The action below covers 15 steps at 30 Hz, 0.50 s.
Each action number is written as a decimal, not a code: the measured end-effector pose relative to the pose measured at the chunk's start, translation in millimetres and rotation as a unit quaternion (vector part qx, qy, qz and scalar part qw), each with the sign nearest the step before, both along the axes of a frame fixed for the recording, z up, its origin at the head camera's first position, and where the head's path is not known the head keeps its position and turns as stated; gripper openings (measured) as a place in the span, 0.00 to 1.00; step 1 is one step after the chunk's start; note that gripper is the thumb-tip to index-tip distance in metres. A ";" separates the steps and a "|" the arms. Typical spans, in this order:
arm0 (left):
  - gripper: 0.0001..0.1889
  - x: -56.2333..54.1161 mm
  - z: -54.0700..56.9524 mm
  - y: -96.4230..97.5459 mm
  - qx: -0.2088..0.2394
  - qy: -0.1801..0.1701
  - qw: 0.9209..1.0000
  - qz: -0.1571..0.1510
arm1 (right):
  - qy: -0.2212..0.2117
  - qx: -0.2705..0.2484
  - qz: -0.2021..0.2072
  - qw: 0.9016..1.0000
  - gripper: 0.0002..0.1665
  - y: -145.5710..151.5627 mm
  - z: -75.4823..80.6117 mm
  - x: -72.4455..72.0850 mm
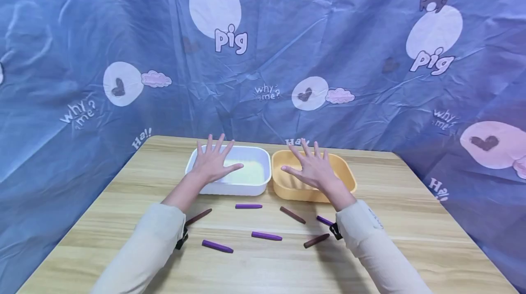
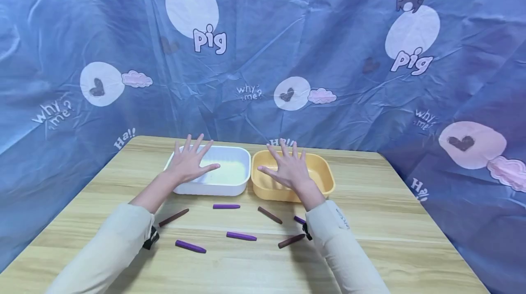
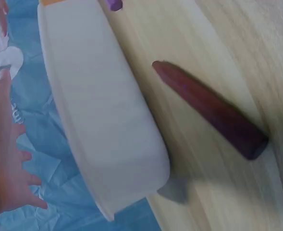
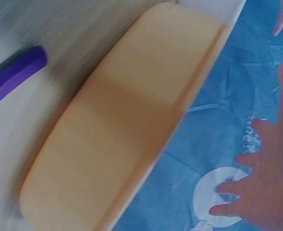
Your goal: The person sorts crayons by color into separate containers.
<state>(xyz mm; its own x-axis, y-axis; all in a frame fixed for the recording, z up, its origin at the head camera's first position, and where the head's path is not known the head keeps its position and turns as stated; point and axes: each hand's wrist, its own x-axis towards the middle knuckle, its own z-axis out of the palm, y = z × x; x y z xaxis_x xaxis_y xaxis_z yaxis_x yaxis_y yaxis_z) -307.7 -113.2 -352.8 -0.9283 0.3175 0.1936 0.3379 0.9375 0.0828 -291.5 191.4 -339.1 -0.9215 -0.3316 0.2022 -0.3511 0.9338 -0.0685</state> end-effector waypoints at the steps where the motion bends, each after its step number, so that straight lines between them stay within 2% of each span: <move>1: 0.46 0.6 1.9 -2.1 0.007 -0.002 1.000 0.001 | 0.000 -0.002 0.003 1.000 0.47 -1.7 1.5 1.6; 10: 0.46 1.9 15.9 -33.9 0.101 -0.012 0.994 0.034 | 0.033 -0.025 0.039 0.998 0.44 -26.0 9.1 21.0; 15: 0.46 2.1 15.8 -56.5 0.154 -0.036 0.986 0.048 | 0.043 -0.029 0.059 0.997 0.44 -45.5 8.0 37.7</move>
